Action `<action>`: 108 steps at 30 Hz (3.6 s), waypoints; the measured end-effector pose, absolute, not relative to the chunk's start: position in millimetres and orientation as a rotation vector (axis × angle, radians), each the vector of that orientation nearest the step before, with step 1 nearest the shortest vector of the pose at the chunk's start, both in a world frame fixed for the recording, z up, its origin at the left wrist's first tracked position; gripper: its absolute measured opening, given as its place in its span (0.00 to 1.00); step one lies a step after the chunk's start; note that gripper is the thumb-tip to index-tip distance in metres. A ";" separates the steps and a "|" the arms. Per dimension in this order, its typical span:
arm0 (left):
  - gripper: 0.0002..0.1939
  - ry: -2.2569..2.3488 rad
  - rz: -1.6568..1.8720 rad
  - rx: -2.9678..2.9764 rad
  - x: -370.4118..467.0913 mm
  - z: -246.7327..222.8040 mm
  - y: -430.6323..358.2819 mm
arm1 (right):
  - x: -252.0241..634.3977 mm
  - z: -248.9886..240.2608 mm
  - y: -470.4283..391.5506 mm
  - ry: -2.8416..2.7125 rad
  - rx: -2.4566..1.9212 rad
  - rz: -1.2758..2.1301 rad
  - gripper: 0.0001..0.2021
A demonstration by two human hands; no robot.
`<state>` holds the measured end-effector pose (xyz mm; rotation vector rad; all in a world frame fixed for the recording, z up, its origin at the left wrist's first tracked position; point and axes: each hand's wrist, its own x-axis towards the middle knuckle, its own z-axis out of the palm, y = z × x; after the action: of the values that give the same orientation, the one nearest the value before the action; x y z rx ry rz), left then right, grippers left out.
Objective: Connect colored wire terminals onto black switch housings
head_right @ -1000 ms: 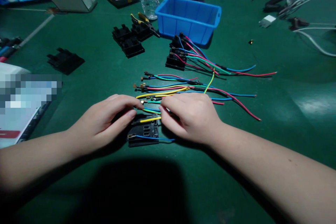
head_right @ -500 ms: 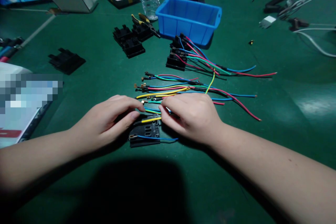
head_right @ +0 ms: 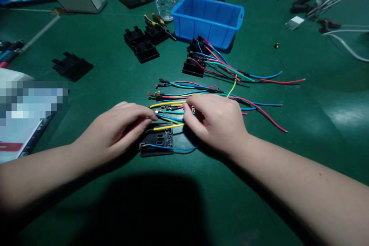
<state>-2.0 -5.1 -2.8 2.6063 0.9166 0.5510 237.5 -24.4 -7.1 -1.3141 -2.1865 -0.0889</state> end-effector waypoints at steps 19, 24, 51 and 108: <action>0.11 0.892 0.419 2.460 1.3 2.0 -4.0 | 238.4 -7.1 -25.2 -2.368 -1.128 0.008 0.10; 0.12 0.890 0.425 2.459 0.7 1.0 -4.5 | 239.9 -6.3 -25.2 -2.499 -0.988 0.120 0.11; 0.12 0.835 0.436 2.484 0.3 -2.3 -2.6 | 237.2 -7.3 -21.4 -2.440 -1.067 -0.009 0.11; 0.16 1.341 0.362 2.403 0.3 -5.1 -0.9 | 235.8 -4.8 -24.4 -2.648 -0.629 -0.033 0.12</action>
<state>0.3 -0.9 -5.1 2.4025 1.3413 0.3618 235.8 -24.4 -4.8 -0.6292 -2.6481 -0.0332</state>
